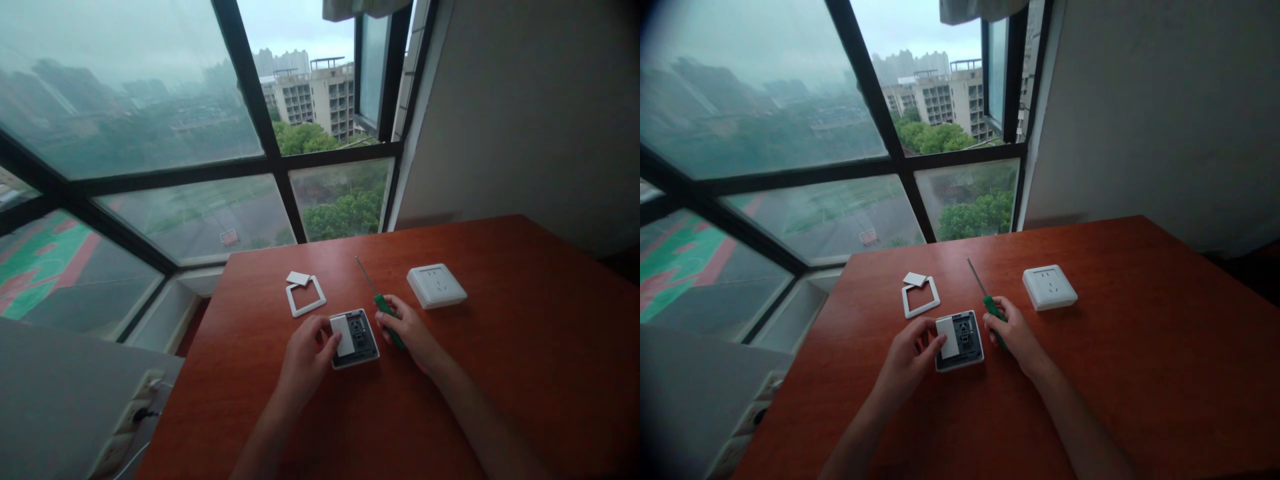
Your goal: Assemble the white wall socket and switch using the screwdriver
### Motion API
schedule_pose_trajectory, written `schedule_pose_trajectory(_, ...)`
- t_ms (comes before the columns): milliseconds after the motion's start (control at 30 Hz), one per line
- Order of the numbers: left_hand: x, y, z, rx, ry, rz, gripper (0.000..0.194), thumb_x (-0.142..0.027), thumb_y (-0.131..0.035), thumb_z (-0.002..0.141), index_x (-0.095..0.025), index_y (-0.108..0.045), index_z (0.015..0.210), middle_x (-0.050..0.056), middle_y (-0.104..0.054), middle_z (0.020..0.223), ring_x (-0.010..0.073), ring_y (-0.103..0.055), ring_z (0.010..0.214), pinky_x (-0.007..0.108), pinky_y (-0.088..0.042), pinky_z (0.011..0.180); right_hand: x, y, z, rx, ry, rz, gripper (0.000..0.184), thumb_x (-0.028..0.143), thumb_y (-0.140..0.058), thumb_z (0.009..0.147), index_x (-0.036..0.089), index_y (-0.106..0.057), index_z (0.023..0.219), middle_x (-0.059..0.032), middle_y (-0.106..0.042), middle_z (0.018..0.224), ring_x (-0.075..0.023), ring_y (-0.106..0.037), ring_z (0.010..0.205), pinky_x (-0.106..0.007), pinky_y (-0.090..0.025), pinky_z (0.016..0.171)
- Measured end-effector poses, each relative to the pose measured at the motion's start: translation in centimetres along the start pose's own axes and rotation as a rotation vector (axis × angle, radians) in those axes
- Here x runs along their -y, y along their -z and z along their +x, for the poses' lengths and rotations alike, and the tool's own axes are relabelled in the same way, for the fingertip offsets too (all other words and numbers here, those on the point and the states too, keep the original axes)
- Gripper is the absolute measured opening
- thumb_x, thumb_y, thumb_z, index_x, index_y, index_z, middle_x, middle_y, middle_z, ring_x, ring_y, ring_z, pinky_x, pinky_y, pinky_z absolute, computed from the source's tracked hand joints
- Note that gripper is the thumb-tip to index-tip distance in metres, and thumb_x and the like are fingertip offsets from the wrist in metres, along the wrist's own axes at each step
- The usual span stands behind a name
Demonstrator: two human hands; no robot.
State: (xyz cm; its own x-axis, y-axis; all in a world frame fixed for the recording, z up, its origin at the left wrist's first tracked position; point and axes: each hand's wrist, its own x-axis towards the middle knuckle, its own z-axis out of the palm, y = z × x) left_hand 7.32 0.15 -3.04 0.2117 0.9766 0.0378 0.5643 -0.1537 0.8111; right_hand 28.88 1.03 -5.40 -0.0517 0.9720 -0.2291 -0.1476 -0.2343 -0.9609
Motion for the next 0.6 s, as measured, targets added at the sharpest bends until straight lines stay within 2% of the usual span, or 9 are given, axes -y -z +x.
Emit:
schedule_pose_trajectory(67,0.2,-0.1,0.0,-0.039,-0.023,0.022,0.007,-0.023,-0.061,0.08,-0.02,-0.062,0.087,0.002,-0.059,0.084,0.0183,-0.053,0.075,0.027,-0.041,0.069,-0.1,0.0,0.0,0.005,0.003,-0.01,0.031,0.041,-0.066,0.076,0.021,-0.052,0.094,0.0055,-0.052,0.065,-0.0093,-0.045,0.048,-0.023,-0.034,0.044)
schedule_pose_trajectory(233,1.0,-0.4,0.1,-0.045,-0.034,-0.073,0.035,-0.019,-0.063,0.078,-0.022,-0.06,0.113,0.008,-0.058,0.116,0.0201,-0.057,0.087,0.031,-0.046,0.077,-0.2,0.2,0.0,0.023,0.001,-0.045,0.031,0.04,-0.062,0.079,0.019,-0.053,0.1,0.0046,-0.054,0.066,-0.0093,-0.046,0.048,-0.023,-0.035,0.045)
schedule_pose_trajectory(433,1.8,-0.4,0.3,0.025,0.021,-0.17,0.033,-0.023,-0.06,0.083,-0.02,-0.061,0.115,0.008,-0.064,0.11,0.0201,-0.06,0.087,0.031,-0.047,0.076,-0.2,0.1,0.1,0.038,0.052,-0.141,0.027,0.044,-0.059,0.081,0.022,-0.052,0.096,0.0044,-0.053,0.07,-0.0123,-0.05,0.054,-0.026,-0.04,0.051)
schedule_pose_trajectory(533,1.8,-0.4,0.5,0.035,0.033,-0.179,0.033,-0.024,-0.061,0.082,-0.02,-0.062,0.115,0.008,-0.065,0.107,0.02,-0.06,0.086,0.03,-0.047,0.075,0.1,-0.4,0.1,0.02,0.106,-0.246,0.026,0.042,-0.068,0.075,0.022,-0.054,0.086,0.0027,-0.056,0.073,-0.015,-0.052,0.063,-0.029,-0.041,0.059)
schedule_pose_trajectory(600,1.8,-0.6,0.7,0.032,0.044,-0.188,0.034,-0.024,-0.061,0.081,-0.019,-0.062,0.115,0.007,-0.065,0.105,0.0192,-0.06,0.082,0.029,-0.047,0.072,0.5,-1.0,0.1,-0.016,0.164,-0.409,0.027,0.039,-0.073,0.07,0.022,-0.056,0.082,0.0008,-0.057,0.078,-0.0175,-0.053,0.071,-0.03,-0.04,0.066)
